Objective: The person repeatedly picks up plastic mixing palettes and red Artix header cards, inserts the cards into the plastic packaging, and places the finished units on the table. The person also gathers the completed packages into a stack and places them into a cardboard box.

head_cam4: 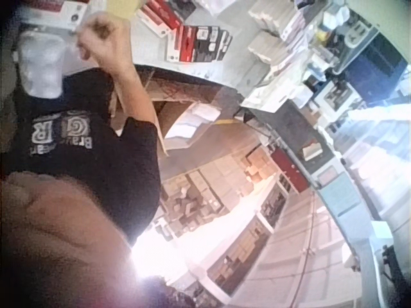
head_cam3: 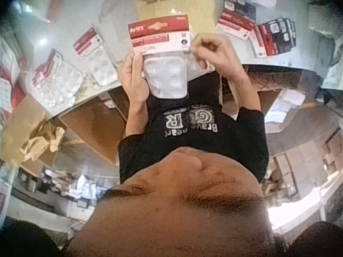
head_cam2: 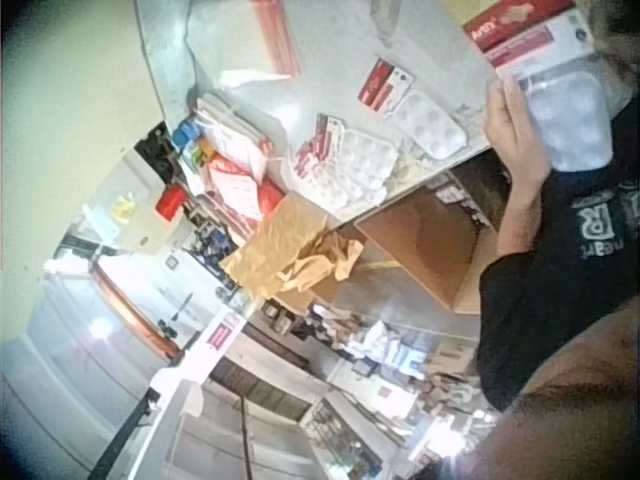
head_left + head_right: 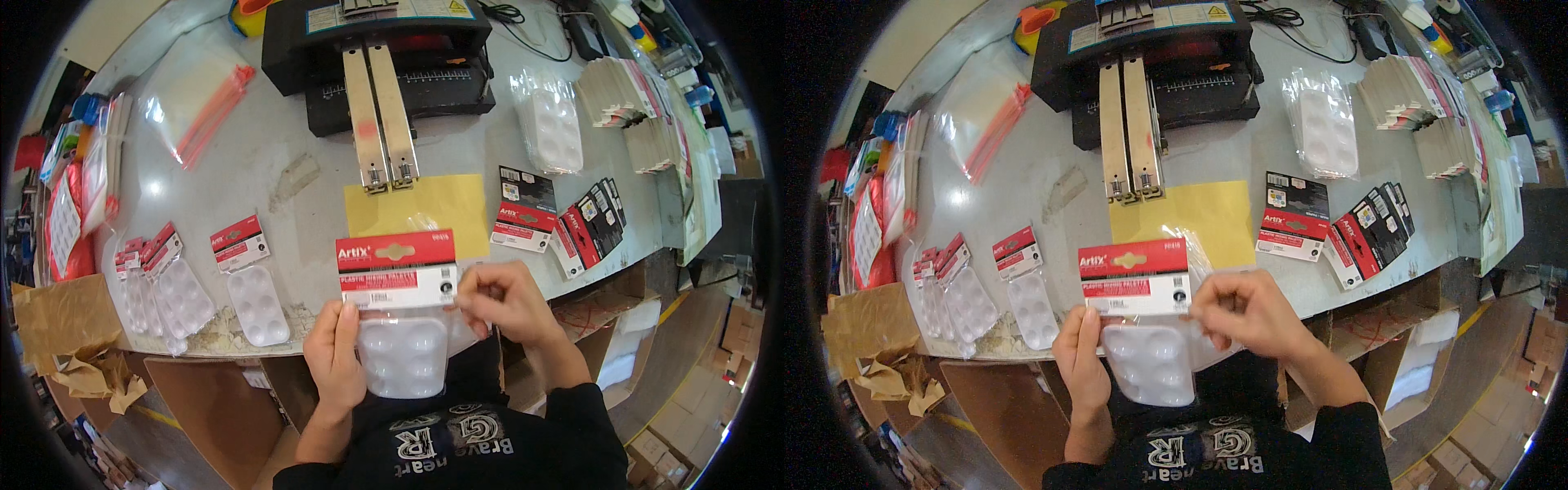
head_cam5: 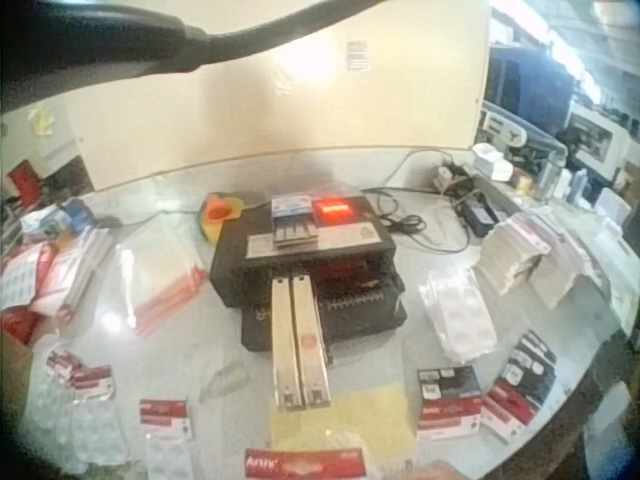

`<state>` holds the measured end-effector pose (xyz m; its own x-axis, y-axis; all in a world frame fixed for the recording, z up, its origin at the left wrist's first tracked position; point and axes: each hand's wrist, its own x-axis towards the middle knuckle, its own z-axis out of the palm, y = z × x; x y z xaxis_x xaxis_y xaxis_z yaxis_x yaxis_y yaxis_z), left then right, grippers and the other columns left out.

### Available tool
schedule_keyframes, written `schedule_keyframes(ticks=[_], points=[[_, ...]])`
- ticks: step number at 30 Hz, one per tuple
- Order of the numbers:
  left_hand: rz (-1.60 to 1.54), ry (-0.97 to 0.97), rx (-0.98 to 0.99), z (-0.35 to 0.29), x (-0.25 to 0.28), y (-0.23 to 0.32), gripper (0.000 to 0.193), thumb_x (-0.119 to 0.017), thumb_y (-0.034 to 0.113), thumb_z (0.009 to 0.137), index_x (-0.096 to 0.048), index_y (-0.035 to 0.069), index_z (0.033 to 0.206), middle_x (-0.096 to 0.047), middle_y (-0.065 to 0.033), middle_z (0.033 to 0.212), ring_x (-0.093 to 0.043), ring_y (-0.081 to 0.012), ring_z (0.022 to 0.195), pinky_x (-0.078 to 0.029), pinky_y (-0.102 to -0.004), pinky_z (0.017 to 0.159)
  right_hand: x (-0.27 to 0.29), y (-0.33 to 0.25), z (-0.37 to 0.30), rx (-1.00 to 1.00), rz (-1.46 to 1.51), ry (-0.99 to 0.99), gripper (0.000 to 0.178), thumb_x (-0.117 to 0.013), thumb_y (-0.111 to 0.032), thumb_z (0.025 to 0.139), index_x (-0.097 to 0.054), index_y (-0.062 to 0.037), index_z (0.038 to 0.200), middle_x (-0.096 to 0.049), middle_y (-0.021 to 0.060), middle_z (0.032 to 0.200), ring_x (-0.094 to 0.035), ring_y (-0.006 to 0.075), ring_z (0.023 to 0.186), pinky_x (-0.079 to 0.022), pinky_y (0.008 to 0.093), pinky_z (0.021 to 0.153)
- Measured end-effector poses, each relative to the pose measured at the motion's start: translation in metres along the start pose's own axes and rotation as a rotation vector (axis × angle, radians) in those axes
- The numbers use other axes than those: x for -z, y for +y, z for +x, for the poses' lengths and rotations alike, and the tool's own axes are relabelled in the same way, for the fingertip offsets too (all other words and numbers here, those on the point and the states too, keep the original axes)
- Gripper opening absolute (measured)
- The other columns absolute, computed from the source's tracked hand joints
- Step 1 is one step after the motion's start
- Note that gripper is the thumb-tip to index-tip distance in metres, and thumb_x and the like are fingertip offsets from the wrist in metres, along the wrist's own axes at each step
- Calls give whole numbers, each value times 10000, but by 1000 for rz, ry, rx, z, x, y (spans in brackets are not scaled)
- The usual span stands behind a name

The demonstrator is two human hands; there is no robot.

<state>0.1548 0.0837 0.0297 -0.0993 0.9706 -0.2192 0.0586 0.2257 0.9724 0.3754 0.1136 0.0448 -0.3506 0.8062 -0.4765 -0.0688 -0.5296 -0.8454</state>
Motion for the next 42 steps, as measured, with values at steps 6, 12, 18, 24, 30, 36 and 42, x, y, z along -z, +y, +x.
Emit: schedule_keyframes(ticks=[6, 12, 18, 24, 30, 36, 42], points=[[-31, -3, 130, 74, -11, -29, 290, -448, 194, 984, -528, 0, 784, -568, -19, 744, -450, -61, 703, -389, -225, 653, 6, 25, 73, 22, 202, 245, 155, -605, -128, 868, -618, 2, 786, -557, 20, 632, -495, 71, 488, -371, 211, 422], [33, 65, -33, 103, -23, -43, 319, -480, 228, 978, -570, 30, 745, -513, 51, 673, -400, -25, 625, -324, -203, 560, 14, 32, 102, 190, 261, 316, 139, -632, -125, 869, -632, 5, 819, -572, 31, 650, -507, 82, 503, -394, 212, 458], [-17, 38, -41, 102, -17, -59, 302, -483, 229, 976, -617, 22, 800, -568, 29, 690, -447, -36, 624, -359, -195, 578, 20, 38, 99, 505, -587, 498, 214, -561, -129, 923, -606, 41, 803, -579, 47, 652, -535, 140, 501, -424, 272, 471], [194, 220, 64, 88, 101, -28, 232, -515, 174, 928, -628, -26, 952, -633, -136, 903, -600, -287, 904, -447, -382, 821, 84, 32, 34, 461, -1281, 561, 326, -609, -101, 828, -510, -38, 1132, -545, 149, 1186, -562, 324, 1004, -465, 349, 725], [945, 570, -182, 65, 90, -44, 268, -625, 253, 882, -585, 5, 977, -577, -118, 967, -564, -265, 859, -439, -370, 802, 104, 37, 27, 203, -1603, 445, 1118, -803, -437, 584, -212, -100, 1471, -236, 151, 1523, -256, 339, 1391, -216, 521, 1051], [239, 130, -28, 59, -13, -55, 168, -617, 190, 892, -559, 33, 885, -585, -86, 905, -545, -144, 815, -449, -291, 738, 103, 36, 28, 151, -1499, 468, 813, -786, -353, 665, -423, -158, 1367, -480, 160, 1370, -479, 277, 1253, -357, 443, 925], [-498, -17, 70, 38, -13, -10, 131, -546, 127, 944, -572, 3, 911, -677, -160, 975, -612, -149, 837, -480, -282, 797, 70, -3, 20, 306, -985, 530, 430, -762, -218, 748, -599, -69, 1117, -680, 107, 853, -644, 158, 808, -466, 310, 752]])
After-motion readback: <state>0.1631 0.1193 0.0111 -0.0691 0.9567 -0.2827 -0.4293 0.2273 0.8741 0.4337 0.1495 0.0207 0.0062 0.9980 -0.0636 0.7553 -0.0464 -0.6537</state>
